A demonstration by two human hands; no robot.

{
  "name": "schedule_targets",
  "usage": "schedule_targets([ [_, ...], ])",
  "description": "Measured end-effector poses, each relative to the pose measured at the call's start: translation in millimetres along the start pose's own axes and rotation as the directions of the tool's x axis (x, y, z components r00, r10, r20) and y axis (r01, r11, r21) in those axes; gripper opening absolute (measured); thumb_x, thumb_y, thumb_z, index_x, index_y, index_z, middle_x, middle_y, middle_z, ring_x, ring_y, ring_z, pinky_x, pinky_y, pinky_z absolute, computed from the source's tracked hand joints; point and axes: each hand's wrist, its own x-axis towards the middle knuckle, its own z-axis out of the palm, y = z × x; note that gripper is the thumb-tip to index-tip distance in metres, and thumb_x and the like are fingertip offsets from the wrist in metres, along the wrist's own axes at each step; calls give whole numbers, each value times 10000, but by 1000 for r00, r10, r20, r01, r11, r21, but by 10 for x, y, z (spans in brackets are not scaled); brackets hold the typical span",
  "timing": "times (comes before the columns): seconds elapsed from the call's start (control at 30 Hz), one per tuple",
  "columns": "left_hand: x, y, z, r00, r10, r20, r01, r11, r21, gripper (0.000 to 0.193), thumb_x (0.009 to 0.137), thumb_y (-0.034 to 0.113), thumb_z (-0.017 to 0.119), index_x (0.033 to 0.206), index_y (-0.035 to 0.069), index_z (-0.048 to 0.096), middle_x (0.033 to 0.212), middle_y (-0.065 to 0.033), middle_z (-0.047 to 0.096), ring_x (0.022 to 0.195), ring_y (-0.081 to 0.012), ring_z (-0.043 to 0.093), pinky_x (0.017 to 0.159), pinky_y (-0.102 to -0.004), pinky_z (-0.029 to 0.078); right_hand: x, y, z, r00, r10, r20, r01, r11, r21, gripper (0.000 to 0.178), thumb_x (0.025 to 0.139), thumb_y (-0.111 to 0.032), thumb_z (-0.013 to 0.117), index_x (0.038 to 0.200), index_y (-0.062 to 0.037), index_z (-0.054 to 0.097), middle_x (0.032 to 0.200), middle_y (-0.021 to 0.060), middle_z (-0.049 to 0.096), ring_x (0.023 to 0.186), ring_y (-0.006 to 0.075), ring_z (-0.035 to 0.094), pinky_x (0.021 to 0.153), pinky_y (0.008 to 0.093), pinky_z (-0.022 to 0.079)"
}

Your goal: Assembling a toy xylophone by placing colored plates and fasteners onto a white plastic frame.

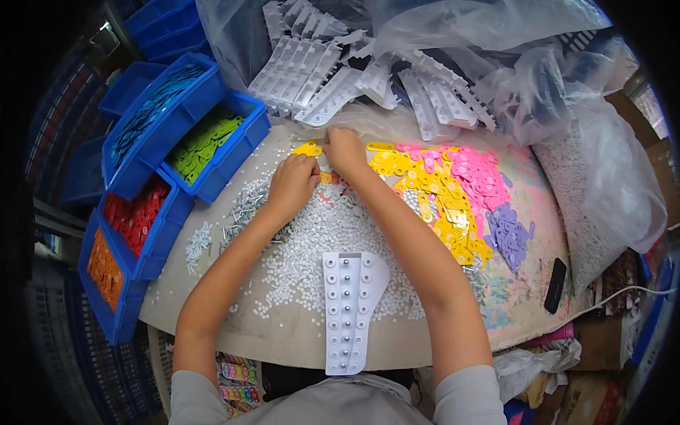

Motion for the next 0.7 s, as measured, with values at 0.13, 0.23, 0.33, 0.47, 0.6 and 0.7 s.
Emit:
schedule_targets([
  [0.13,-188,298,-283,992,-118,47,122,988,-95,142,854,100,731,977,48,681,898,-128,668,896,-307,639,808,-424,501,-153,4,-124,999,-5,44,4,1000,13,165,803,-95,717,933,4,695,952,218,721,933,384,692,820,463,543],
  [0.23,-501,556,-567,941,-312,130,338,863,-375,162,877,92,736,1029,41,714,934,-105,703,885,-247,649,831,-363,505,-426,-154,-475,997,3,82,-18,984,176,161,846,-93,701,953,27,692,892,193,723,855,313,703,767,412,540],
  [0.33,-940,767,-844,967,-222,126,255,830,-496,161,881,62,737,1039,28,740,946,-85,717,882,-201,647,854,-323,498,-999,-416,-1076,996,-53,75,29,958,285,152,932,-95,670,996,39,700,861,116,731,798,183,694,722,344,531],
  [0.47,-1438,1065,-1015,959,-155,239,271,749,-604,93,867,70,740,953,37,751,891,-91,685,882,-265,632,819,-345,499,-2013,-763,-1573,990,41,137,-85,940,332,102,976,-94,645,994,6,647,922,78,662,841,169,616,739,299,485],
  [0.6,-1771,1280,-1027,935,-64,349,288,712,-641,110,860,22,744,969,35,758,927,-65,682,920,-213,620,835,-334,488,-2894,-923,-1552,979,87,183,-145,931,335,68,965,-57,630,1001,-1,616,930,106,605,894,248,576,803,337,463],
  [0.7,-1900,1403,-1003,936,-27,350,255,740,-623,101,859,32,743,960,32,736,905,-74,661,903,-237,610,804,-338,485,-3292,-1044,-1452,957,165,238,-247,893,375,68,947,-43,633,990,7,612,948,143,604,950,324,575,848,389,462],
])
